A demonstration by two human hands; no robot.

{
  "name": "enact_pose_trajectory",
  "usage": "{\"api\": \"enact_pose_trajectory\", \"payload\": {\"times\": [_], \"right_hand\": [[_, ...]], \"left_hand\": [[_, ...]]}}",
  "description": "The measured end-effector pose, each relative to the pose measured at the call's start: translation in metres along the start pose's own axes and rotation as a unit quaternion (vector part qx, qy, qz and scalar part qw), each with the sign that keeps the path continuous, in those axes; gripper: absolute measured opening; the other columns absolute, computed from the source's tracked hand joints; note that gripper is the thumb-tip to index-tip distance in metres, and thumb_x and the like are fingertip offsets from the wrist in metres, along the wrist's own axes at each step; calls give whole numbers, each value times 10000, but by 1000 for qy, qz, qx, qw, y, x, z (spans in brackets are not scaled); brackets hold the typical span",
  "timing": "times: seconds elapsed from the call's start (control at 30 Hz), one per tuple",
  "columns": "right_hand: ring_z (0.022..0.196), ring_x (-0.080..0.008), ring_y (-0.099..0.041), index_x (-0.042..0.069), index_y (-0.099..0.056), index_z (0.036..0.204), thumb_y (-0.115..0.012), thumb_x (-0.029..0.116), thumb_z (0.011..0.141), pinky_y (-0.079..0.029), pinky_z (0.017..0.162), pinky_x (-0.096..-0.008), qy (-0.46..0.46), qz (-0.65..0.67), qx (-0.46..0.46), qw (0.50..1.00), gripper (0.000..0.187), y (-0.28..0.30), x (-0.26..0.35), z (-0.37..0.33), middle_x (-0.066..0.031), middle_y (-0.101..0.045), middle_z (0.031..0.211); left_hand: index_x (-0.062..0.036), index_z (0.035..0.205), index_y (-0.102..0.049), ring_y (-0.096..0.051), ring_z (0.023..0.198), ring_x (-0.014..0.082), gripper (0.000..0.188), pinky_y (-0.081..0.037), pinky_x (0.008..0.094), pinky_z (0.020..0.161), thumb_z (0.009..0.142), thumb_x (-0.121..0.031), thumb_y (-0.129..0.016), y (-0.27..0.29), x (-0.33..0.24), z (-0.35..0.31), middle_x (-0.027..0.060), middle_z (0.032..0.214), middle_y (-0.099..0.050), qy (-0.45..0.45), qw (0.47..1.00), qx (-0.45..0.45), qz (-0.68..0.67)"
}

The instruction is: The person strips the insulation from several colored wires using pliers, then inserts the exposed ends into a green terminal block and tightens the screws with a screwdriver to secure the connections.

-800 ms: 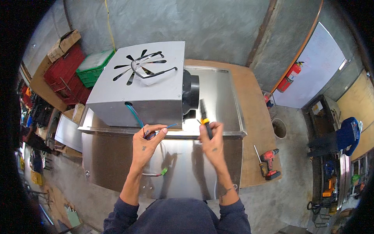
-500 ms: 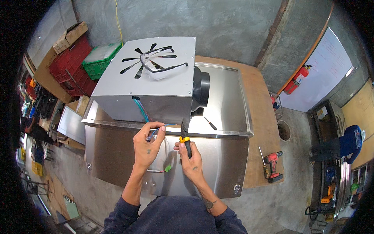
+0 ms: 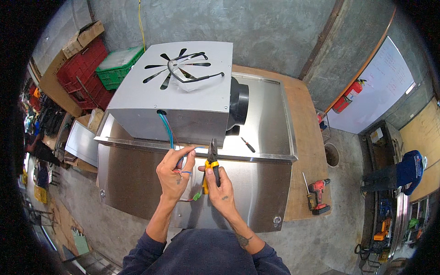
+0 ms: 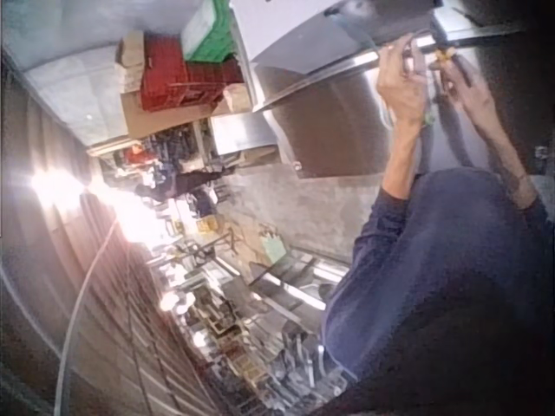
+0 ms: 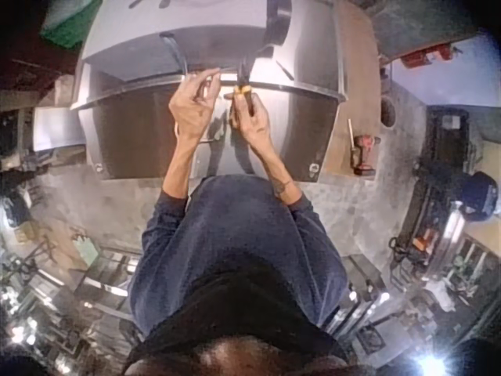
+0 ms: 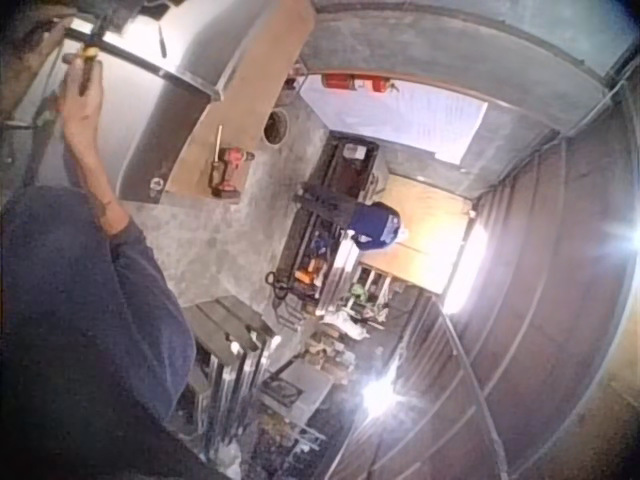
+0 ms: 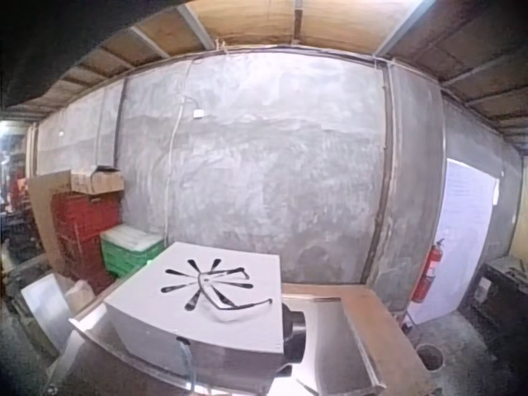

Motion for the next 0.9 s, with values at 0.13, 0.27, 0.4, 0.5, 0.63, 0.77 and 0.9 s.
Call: {"api": "enact_pose_trajectory", "payload": {"times": [0.13,0.27,0.4,0.5,0.63,0.77,0.9], "right_hand": [[808,-84,-571,3,-671,1217,-578,367,1192,-490,712,-296,15,-42,-22,999,377,-5,4,0,-18,-645,908],[783,-115,-580,3,-600,1094,-588,379,1185,-497,699,-320,34,-110,-40,992,387,-5,7,-1,-55,-641,877],[767,-147,-593,11,-558,1063,-585,376,1184,-512,704,-354,25,-138,-32,990,385,-9,12,-3,-87,-634,849],[770,-171,-607,8,-558,1091,-580,370,1184,-522,716,-378,15,-153,-26,988,375,-12,15,-2,-102,-635,844],[799,-193,-617,-6,-567,1140,-575,361,1184,-528,745,-400,23,-155,-28,987,370,-13,10,-1,-132,-641,889],[769,-138,-561,-2,-566,1139,-584,306,1186,-488,687,-356,61,-160,-40,984,312,-13,6,1,-78,-602,846],[848,-253,-624,-30,-568,1205,-575,307,1182,-523,784,-437,52,-189,-19,980,338,-17,18,-2,-170,-598,1015]], "left_hand": [[-114,1156,-856,-541,589,136,233,-425,328,532,929,-64,-855,0,-1,-4,38,720,-577,-25,999,-20,5],[-96,1141,-852,-548,577,144,241,-434,329,525,908,-31,-861,1,-3,-5,41,728,-583,-43,998,-33,8],[-99,1141,-850,-551,575,138,246,-430,325,516,904,-34,-867,1,-3,-7,37,741,-597,-54,998,-35,16],[-101,1149,-847,-554,574,133,259,-429,322,509,900,-37,-872,0,-3,-9,30,744,-597,-67,997,-29,27],[-98,1162,-841,-561,574,130,278,-434,322,507,892,-37,-878,-1,-4,-12,25,753,-594,-84,996,-28,27],[-94,1171,-835,-561,573,130,292,-439,318,510,887,-39,-880,-1,-5,-14,21,757,-587,-89,995,-24,30],[-69,1190,-834,-560,615,104,273,-428,283,527,921,-22,-852,0,-2,-16,53,853,-713,-72,997,-9,17]]}}
Point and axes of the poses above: each hand's wrist, its own z-axis towards the middle knuckle, its own y-axis out of the back of the hand, x = y × z, the point moved 6 cm from there along z, towards the middle knuckle
